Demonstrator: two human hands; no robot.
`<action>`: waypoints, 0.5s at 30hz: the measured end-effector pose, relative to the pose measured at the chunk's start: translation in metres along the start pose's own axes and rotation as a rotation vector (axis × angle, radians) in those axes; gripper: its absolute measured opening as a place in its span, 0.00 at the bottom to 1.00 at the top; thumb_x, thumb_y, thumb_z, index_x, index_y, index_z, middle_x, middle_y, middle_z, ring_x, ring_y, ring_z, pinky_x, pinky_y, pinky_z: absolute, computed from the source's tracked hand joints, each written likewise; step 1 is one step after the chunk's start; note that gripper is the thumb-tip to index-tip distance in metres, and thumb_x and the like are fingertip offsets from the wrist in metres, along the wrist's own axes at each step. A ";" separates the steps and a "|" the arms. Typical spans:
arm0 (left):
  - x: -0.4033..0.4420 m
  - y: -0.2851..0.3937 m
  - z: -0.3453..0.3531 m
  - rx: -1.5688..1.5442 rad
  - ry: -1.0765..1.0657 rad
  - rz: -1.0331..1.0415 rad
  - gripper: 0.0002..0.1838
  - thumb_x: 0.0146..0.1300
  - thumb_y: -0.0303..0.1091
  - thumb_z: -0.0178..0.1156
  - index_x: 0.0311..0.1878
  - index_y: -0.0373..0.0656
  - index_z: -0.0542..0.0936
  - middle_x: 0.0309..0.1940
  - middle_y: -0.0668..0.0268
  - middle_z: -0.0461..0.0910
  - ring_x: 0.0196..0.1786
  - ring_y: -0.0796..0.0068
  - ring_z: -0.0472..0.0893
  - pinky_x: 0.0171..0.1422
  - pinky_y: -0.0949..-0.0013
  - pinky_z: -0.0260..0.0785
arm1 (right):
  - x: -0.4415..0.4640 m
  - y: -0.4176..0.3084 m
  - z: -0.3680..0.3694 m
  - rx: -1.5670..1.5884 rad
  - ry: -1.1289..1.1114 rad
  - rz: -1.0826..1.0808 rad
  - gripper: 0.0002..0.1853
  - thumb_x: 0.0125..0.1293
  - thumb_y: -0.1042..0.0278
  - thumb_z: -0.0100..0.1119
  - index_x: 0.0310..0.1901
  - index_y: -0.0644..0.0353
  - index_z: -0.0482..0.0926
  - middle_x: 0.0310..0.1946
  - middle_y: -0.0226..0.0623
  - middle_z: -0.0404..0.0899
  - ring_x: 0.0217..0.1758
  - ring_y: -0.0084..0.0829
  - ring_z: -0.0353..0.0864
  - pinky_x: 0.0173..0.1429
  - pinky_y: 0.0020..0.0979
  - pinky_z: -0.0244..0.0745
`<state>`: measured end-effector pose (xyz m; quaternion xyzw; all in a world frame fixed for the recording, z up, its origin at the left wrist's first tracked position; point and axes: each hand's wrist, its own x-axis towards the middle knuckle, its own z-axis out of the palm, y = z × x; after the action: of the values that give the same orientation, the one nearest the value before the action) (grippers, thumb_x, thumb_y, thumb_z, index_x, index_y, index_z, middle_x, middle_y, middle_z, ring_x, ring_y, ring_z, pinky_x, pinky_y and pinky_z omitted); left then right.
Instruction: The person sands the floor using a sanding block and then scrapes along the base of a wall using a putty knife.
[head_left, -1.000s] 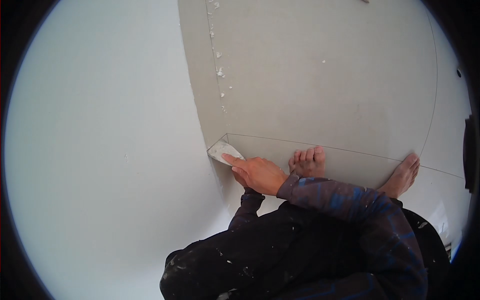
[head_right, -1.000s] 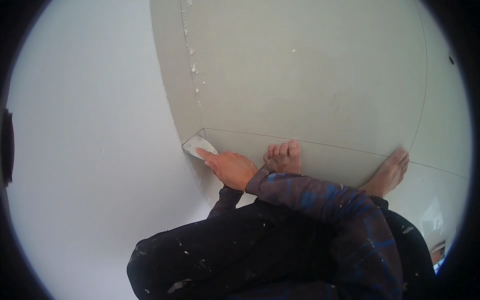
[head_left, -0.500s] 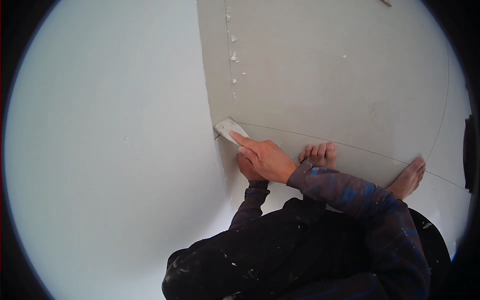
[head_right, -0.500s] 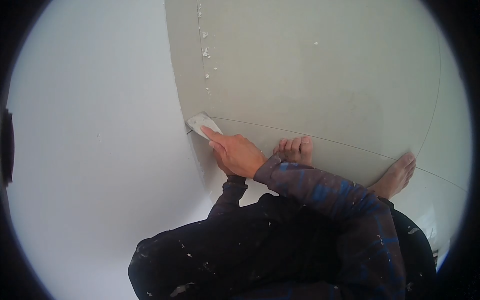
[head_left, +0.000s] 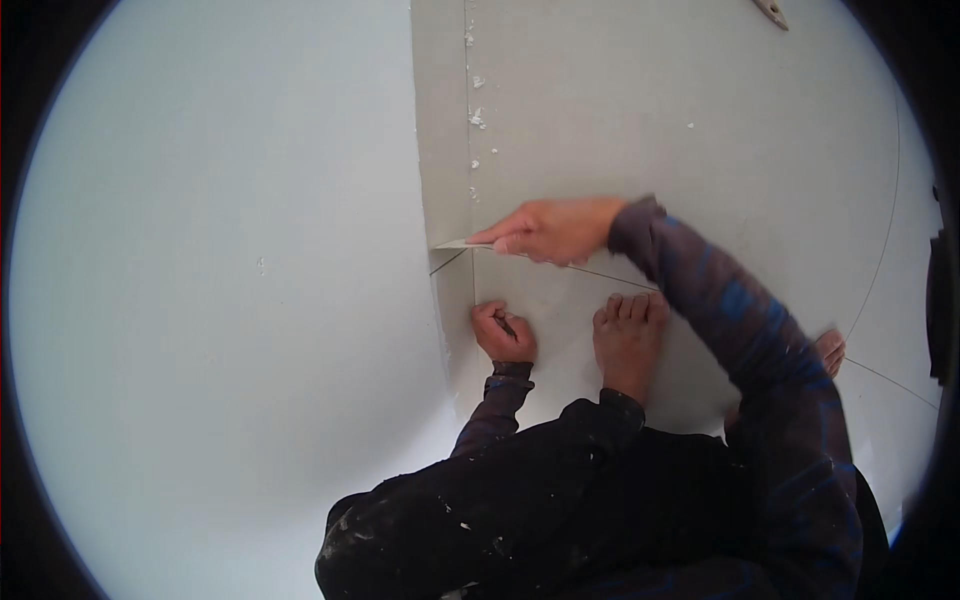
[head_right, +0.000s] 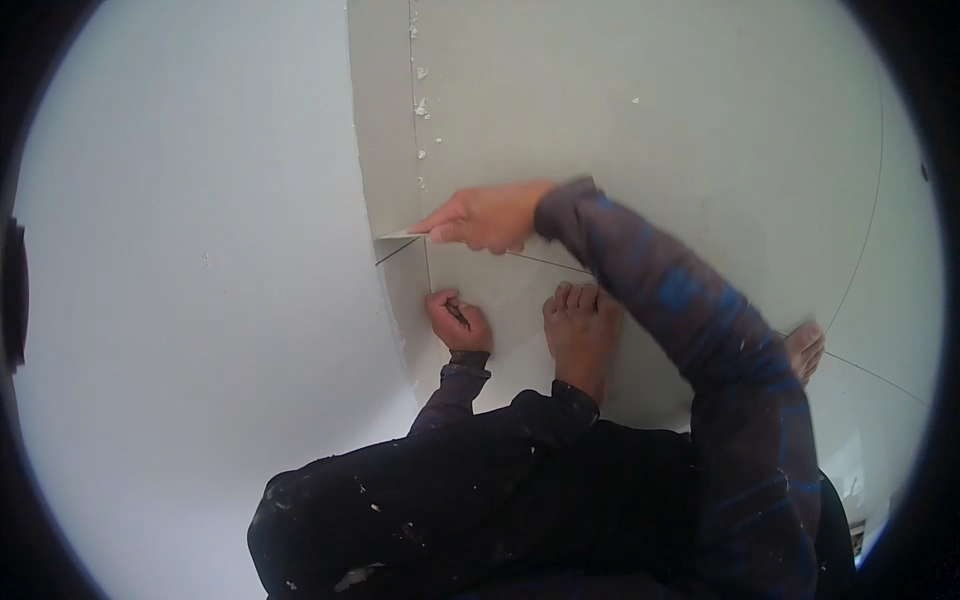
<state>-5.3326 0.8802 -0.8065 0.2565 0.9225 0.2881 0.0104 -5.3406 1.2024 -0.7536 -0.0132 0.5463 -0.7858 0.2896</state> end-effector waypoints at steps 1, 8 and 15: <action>0.000 0.000 -0.001 0.004 -0.003 -0.001 0.14 0.55 0.22 0.54 0.46 0.38 0.75 0.37 0.57 0.72 0.34 0.61 0.72 0.39 0.61 0.67 | 0.006 -0.008 -0.013 -0.079 -0.073 0.049 0.24 0.82 0.49 0.46 0.76 0.32 0.71 0.30 0.26 0.71 0.27 0.22 0.69 0.31 0.28 0.73; 0.000 0.000 0.000 -0.004 0.011 0.018 0.14 0.55 0.22 0.53 0.46 0.38 0.75 0.37 0.57 0.72 0.34 0.62 0.72 0.39 0.62 0.67 | 0.019 -0.057 -0.042 -0.349 -0.231 0.151 0.23 0.80 0.49 0.50 0.74 0.32 0.74 0.30 0.25 0.68 0.26 0.21 0.64 0.28 0.28 0.67; -0.005 -0.006 -0.007 -0.004 -0.010 0.012 0.13 0.56 0.22 0.54 0.46 0.38 0.75 0.38 0.57 0.73 0.34 0.64 0.72 0.39 0.62 0.67 | 0.037 -0.064 -0.042 -0.418 -0.319 0.179 0.24 0.79 0.48 0.52 0.73 0.34 0.75 0.32 0.28 0.69 0.26 0.23 0.66 0.29 0.31 0.70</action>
<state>-5.3324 0.8701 -0.8044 0.2634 0.9203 0.2889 0.0139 -5.4138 1.2357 -0.7263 -0.1482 0.6432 -0.6153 0.4311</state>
